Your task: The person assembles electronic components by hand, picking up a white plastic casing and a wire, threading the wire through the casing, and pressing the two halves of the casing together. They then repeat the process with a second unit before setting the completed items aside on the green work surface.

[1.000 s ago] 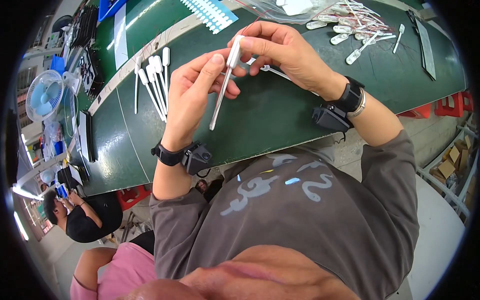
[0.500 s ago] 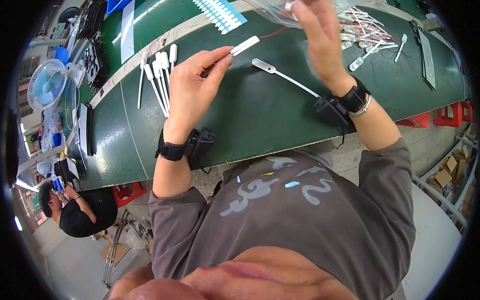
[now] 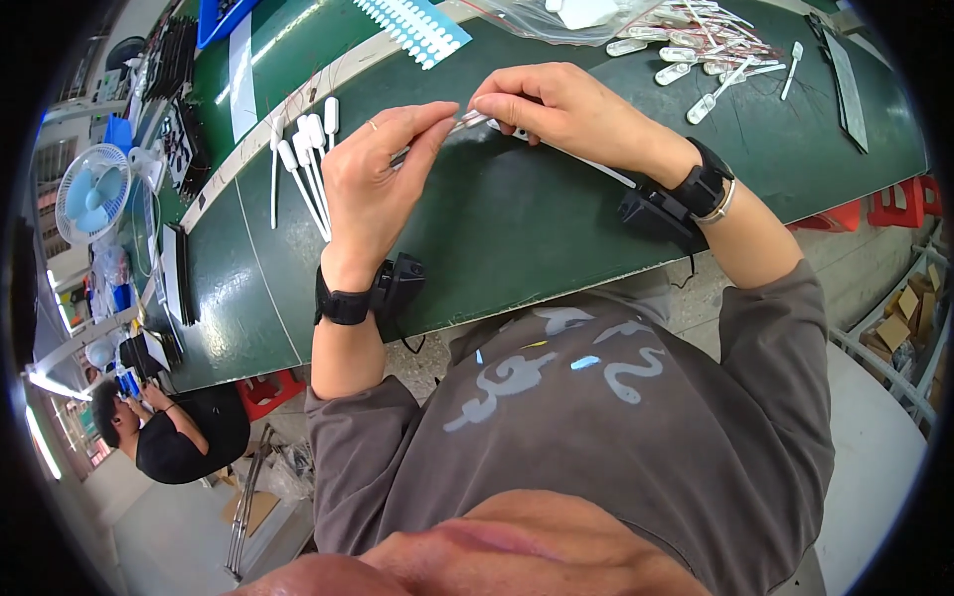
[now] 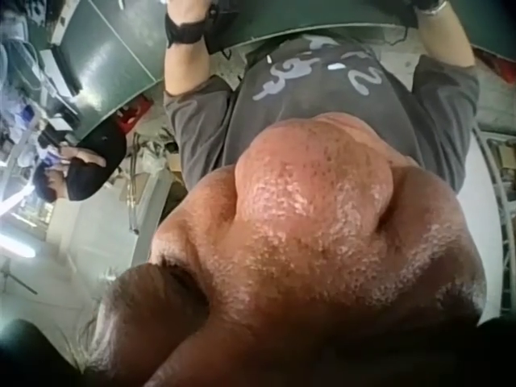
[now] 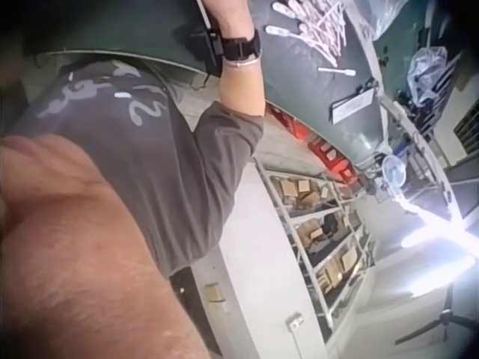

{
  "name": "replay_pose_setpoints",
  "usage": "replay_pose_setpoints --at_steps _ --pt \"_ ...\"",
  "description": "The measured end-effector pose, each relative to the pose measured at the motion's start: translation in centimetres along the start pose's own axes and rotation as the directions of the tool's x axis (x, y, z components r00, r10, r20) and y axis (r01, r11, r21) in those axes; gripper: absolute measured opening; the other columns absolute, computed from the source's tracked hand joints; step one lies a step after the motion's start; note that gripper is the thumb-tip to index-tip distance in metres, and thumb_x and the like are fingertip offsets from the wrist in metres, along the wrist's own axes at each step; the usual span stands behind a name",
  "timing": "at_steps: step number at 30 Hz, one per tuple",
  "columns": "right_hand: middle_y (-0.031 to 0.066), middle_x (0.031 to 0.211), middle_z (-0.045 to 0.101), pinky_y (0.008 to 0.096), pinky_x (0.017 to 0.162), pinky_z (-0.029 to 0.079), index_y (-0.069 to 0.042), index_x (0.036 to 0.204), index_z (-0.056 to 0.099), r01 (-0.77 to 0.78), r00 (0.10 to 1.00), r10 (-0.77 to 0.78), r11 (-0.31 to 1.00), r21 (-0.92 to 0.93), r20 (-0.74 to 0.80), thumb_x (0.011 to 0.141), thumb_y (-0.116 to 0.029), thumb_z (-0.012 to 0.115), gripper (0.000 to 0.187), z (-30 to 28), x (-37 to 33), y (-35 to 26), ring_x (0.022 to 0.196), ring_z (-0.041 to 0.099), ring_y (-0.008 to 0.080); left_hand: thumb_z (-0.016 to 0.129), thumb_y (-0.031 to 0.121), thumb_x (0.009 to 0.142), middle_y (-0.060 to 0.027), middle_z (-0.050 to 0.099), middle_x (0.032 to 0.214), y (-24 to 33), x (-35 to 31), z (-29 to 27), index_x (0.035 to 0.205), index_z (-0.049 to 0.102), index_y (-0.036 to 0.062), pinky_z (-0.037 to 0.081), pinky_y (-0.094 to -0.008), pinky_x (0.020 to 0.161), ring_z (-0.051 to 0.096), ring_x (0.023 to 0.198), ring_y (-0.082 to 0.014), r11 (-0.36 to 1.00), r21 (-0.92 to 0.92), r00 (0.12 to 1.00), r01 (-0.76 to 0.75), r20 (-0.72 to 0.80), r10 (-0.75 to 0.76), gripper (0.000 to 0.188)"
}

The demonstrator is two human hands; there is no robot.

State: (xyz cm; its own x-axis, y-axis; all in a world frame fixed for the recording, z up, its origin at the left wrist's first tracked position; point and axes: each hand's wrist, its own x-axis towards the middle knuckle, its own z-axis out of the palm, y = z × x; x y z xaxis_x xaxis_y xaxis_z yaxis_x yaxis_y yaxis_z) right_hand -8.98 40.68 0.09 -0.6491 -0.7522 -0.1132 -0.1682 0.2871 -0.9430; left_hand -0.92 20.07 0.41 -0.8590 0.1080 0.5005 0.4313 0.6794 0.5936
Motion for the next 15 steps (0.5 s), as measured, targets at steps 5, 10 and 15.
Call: replay_pose_setpoints --at_steps 5,10,15 --pt "-0.0029 0.083 0.058 0.0206 0.066 0.047 -0.002 0.107 0.064 -0.032 0.999 0.035 0.995 0.09 -0.028 0.102 -0.027 0.051 0.029 0.6 0.0 0.6 0.073 0.055 0.0049 0.072 0.007 0.08 -0.0033 0.066 0.081 0.0 0.1 0.1 0.09 0.07 0.0069 0.052 -0.0321 0.061 0.064 0.073 -0.0217 0.987 0.127 0.994 -0.098 -0.03 0.102 0.011" --pt "-0.0023 0.082 0.059 0.0207 0.067 0.048 -0.002 0.107 0.064 -0.01 0.999 0.015 0.99 0.142 -0.034 0.102 -0.027 0.051 0.029 0.9 0.0 0.9 0.074 0.057 0.0054 0.071 0.007 0.08 -0.0029 0.062 0.087 -0.2 0.0 0.1 0.092 0.067 0.007 0.051 -0.0297 0.062 0.062 0.08 -0.0203 0.938 0.275 0.976 -0.213 0.023 0.215 0.013" --pt "-0.0012 0.083 0.061 0.0208 0.068 0.048 -0.001 0.107 0.065 -0.028 0.997 0.042 0.973 0.229 -0.057 0.102 -0.027 0.051 0.03 1.3 0.1 1.4 0.075 0.058 0.0061 0.069 0.007 0.08 -0.0039 0.06 0.09 -0.4 0.0 0.4 0.093 0.065 0.0064 0.052 -0.0299 0.066 0.061 0.084 -0.0201 0.885 0.374 0.961 -0.278 0.1 0.259 0.015"
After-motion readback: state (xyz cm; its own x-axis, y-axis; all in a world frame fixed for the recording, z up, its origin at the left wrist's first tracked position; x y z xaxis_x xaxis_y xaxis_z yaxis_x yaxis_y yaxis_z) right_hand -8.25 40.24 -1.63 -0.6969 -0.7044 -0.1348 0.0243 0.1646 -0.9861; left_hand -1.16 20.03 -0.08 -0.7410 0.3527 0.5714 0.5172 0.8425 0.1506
